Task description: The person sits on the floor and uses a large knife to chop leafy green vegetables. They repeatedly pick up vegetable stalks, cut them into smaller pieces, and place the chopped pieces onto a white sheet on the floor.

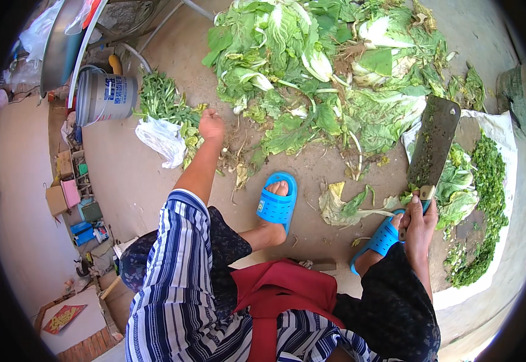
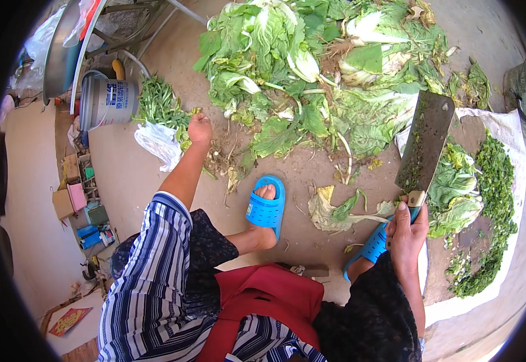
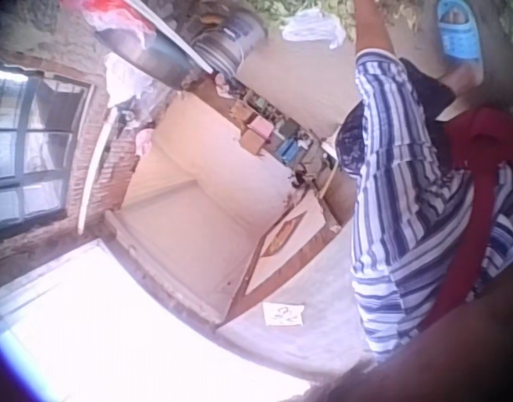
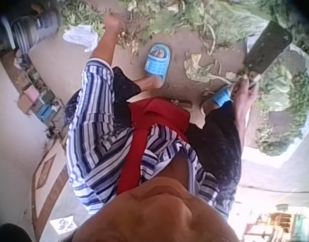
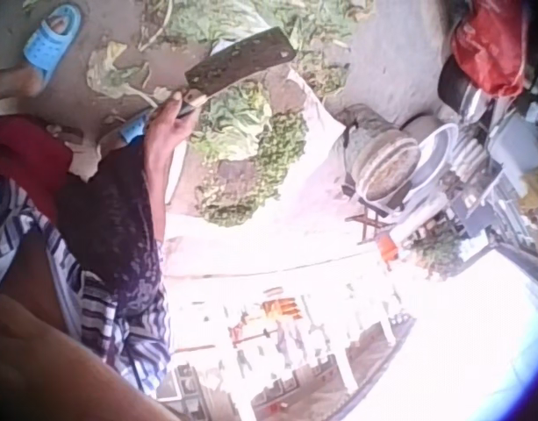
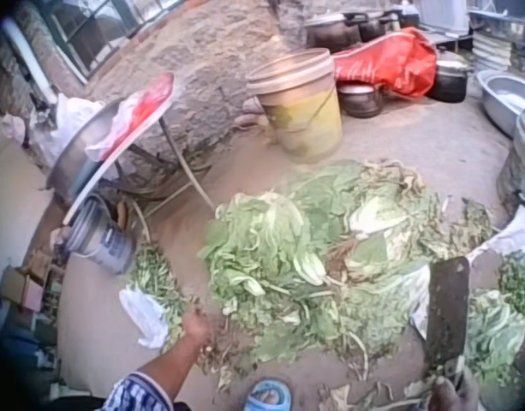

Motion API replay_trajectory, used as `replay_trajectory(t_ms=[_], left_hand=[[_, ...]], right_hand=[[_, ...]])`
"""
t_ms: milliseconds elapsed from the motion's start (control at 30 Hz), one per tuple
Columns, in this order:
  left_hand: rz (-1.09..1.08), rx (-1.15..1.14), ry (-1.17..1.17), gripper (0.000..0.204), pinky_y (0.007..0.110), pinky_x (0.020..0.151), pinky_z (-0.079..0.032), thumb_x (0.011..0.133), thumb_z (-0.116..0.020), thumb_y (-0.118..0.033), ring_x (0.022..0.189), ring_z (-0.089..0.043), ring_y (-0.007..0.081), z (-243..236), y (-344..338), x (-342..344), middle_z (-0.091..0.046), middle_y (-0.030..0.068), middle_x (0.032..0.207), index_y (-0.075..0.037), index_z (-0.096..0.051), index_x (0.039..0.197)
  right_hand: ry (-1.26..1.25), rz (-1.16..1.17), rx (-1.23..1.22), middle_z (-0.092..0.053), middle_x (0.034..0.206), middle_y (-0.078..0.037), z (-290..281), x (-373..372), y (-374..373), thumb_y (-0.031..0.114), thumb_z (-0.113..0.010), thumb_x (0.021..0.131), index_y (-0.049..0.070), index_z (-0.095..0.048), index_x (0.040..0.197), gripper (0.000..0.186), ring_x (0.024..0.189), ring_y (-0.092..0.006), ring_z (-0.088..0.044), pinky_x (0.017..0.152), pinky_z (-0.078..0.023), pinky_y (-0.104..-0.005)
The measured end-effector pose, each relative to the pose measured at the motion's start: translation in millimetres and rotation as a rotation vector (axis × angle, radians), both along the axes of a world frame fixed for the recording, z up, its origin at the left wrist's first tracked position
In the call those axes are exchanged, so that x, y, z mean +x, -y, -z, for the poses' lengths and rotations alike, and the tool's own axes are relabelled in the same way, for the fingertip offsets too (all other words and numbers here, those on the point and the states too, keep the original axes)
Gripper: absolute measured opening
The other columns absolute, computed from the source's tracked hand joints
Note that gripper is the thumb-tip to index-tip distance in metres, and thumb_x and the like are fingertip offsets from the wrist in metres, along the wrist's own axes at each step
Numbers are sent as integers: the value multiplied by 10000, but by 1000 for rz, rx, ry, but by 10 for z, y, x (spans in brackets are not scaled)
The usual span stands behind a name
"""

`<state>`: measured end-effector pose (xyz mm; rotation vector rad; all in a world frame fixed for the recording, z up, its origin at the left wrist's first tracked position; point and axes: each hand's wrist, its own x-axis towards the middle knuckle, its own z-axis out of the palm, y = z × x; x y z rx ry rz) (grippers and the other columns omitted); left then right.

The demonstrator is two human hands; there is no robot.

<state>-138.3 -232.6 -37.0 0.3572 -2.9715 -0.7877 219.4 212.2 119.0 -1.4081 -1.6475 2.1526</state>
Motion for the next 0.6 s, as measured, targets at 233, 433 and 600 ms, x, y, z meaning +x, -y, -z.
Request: replay_trajectory(t_ms=[233, 433, 600], left_hand=[[709, -333, -118, 239, 374, 863, -437, 745, -665, -129, 987, -523, 297, -426, -1368, 513, -550, 107, 1043, -99, -600, 973], [485, 100, 337, 146, 330, 742, -478, 777, -626, -99, 845, -579, 211, -421, -1462, 225, -600, 91, 899, -48, -529, 874], [348, 111, 279, 193, 269, 690, -488, 789, -618, -86, 790, -602, 151, -658, -1367, 81, -610, 61, 856, -20, -535, 950]], right_hand=[[9, -24, 21, -427, 577, 20, 3, 42, -3, 160, -495, 932, 38, -472, 1004, 143, 436, -51, -400, 381, -321, -196], [-6, -19, -11, -427, 582, 26, 16, 79, 3, 171, -495, 931, 52, -471, 1000, 139, 432, -47, -399, 357, -311, -196], [23, -24, -2, -425, 578, 29, 17, 74, -17, 182, -495, 933, 54, -470, 998, 146, 428, -46, -397, 347, -303, -197]])
